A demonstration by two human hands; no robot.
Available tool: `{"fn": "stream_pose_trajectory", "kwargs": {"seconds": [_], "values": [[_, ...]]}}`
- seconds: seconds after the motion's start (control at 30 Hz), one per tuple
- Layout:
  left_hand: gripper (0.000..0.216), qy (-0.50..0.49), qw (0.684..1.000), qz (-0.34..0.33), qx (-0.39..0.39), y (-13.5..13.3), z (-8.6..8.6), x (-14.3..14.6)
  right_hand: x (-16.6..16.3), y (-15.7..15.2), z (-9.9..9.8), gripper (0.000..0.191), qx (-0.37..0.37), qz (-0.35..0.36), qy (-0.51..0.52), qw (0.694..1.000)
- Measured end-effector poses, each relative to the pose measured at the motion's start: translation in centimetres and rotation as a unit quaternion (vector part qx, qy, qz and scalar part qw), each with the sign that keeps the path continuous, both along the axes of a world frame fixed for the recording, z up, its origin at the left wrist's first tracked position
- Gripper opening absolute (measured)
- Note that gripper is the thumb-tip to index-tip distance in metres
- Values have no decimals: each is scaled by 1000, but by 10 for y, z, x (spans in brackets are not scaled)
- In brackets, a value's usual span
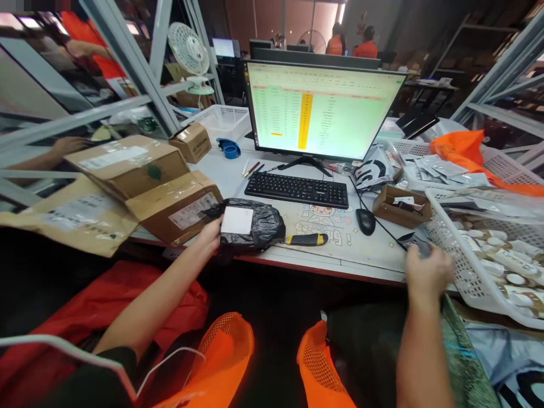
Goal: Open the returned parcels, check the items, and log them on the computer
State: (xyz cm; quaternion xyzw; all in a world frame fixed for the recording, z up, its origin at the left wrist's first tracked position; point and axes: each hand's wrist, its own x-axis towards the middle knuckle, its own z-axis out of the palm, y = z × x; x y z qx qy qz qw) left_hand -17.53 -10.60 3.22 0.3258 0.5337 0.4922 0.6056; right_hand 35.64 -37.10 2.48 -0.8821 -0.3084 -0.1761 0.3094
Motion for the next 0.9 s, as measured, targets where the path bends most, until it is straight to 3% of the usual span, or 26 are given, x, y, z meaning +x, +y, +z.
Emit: {"fn": "stream_pose_trajectory", "kwargs": {"seconds": [0.03,0.1,0.2,0.27,0.33,0.43,0.6,0.73,0.9], "values": [[26,10,1000,-25,1,-2,-4,7,-16,21,7,60,11,50,1,999],[27,41,997,-61,16,-4,-8,21,-43,68,17,53,-44,138,37,989],[38,94,990,-81,64,1,-5,35,-59,124,19,61,-170,160,67,970],[55,174,970,-90,142,15,1,38,-57,141,11,65,-208,171,59,961],[63,289,922,-119,229,40,7,41,-52,145,0,65,-201,176,36,963],[47,393,863,-158,275,87,14,50,-48,143,-16,61,-159,152,-7,975],[39,450,832,-145,291,139,-1,72,-45,144,-31,63,-107,136,-47,984],[43,482,814,-127,298,146,-22,81,-40,147,-37,64,-93,136,-56,985],[43,498,807,-112,297,153,-36,81,-36,149,-42,61,-79,144,-69,984]]}}
